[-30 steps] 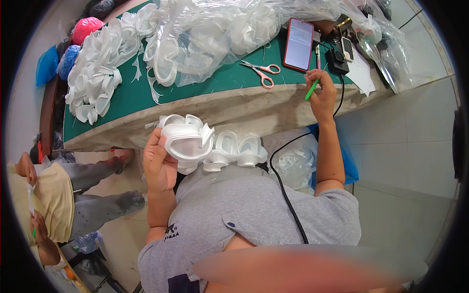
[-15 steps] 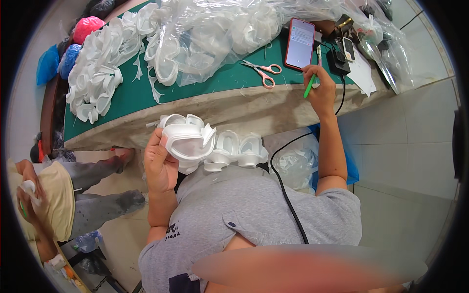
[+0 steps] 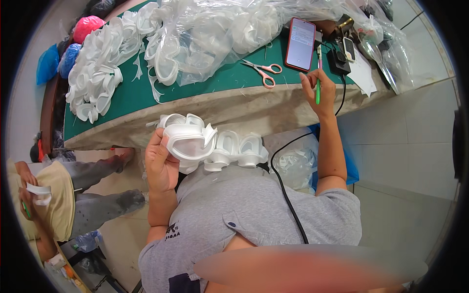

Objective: Assembling white plastic ribbon-like parts into a larger decorative structure using a green tool to assist in joining pieces.

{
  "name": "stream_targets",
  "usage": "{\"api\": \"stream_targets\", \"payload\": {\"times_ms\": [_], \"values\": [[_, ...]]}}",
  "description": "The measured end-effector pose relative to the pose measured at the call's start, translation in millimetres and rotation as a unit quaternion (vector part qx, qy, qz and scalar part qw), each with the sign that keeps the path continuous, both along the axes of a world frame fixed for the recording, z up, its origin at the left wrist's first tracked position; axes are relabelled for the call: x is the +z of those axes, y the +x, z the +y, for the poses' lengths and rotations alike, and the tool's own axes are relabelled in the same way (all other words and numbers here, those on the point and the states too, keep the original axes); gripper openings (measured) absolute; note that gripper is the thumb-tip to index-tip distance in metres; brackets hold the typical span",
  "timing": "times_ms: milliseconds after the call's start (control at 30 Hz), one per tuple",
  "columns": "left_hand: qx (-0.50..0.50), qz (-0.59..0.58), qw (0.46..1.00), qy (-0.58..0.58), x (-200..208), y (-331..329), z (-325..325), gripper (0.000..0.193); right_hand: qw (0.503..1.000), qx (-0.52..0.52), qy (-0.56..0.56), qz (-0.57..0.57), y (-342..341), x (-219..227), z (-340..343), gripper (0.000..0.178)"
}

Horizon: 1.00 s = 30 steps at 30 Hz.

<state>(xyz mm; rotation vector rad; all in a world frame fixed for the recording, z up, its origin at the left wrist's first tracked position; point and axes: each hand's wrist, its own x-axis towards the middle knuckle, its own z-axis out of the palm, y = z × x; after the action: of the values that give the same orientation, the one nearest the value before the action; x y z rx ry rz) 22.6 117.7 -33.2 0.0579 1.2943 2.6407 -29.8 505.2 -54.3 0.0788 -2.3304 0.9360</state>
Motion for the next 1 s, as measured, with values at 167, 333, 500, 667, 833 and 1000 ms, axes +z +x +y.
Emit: {"api": "stream_targets", "payload": {"times_ms": [167,333,500,667,833,1000], "values": [[-0.004,0.001,1.000,0.007,-6,1,-4,0.024,1.000,0.011,0.022,0.008,-5,-11,6,0.032],[-0.009,0.013,1.000,0.016,-9,2,-4,0.031,0.999,0.025,0.040,0.010,-6,-11,4,0.033],[-0.012,0.011,1.000,0.011,-11,1,-6,0.032,0.999,0.022,0.046,0.007,-5,-13,3,0.033],[-0.019,0.018,1.000,0.010,-9,2,-5,0.031,0.997,0.054,0.006,0.047,-7,-5,-3,0.026],[-0.025,0.021,0.999,0.011,-8,1,-4,0.029,0.999,0.024,0.032,0.017,-6,-10,2,0.018],[-0.022,0.024,0.999,0.019,-10,1,-4,0.027,0.999,0.005,0.047,-0.010,-5,-12,4,0.017]]}}
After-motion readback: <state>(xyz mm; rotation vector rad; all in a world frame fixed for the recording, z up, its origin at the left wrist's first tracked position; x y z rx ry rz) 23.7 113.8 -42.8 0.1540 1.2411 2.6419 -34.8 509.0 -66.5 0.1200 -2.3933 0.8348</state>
